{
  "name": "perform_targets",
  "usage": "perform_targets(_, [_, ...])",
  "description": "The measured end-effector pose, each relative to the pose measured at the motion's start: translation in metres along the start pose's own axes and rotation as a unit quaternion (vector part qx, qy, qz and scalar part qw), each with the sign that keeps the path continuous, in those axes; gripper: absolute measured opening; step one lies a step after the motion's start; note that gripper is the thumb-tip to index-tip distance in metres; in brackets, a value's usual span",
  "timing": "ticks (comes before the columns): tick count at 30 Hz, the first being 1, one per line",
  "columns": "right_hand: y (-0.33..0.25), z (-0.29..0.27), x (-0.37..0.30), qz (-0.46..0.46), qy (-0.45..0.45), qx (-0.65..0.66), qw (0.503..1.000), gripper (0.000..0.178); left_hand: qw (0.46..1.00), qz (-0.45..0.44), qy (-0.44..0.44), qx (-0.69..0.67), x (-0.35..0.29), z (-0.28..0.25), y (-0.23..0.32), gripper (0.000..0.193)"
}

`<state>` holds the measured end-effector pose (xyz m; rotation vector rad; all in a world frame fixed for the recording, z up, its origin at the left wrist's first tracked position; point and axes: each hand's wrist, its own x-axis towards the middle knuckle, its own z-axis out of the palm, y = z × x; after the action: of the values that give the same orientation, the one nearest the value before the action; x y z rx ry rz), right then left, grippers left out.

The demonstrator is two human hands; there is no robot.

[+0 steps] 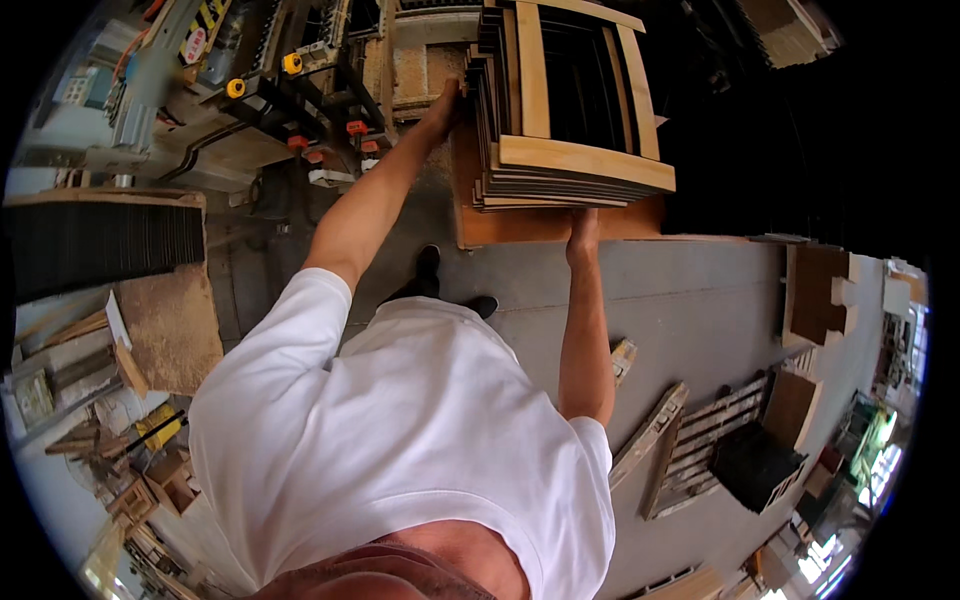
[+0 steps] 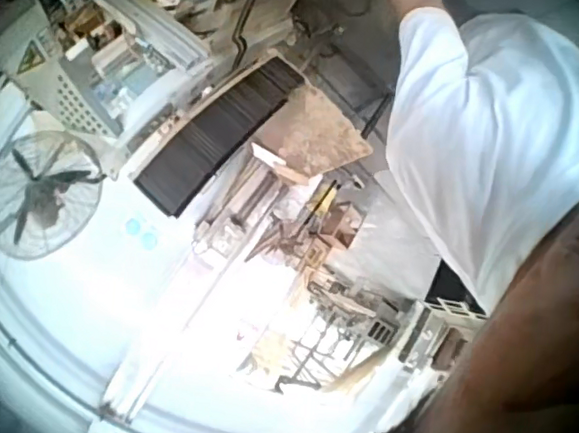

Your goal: The person picks up wooden frames and black slatted panels, then repeatedly places frames onto a machine jig, aligns them, and stacks the assembled units. The person handles multiple frames and panels, moving them between the workbench and the machine.

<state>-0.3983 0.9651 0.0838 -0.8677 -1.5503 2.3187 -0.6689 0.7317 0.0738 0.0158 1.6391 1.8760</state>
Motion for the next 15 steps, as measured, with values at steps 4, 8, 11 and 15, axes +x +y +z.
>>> perform_targets(4, [0.010,0.011,0.000,-0.056,0.047,0.044,0.996,0.061,0.994,0.005,-0.092,0.061,0.014,-0.015,0.011,0.096])
perform_targets(8, [0.010,0.022,-0.010,-0.065,0.067,0.041,0.995,0.062,0.990,-0.021,-0.024,0.138,0.005,-0.014,0.022,0.099])
perform_targets(11, [0.012,0.030,-0.019,-0.055,0.120,0.070,0.989,0.061,0.981,-0.037,-0.012,0.191,-0.006,-0.012,0.028,0.100])
perform_targets(15, [0.030,0.045,-0.027,-0.045,0.191,0.078,0.977,0.065,0.986,-0.006,-0.057,0.159,0.013,-0.047,-0.001,0.099])
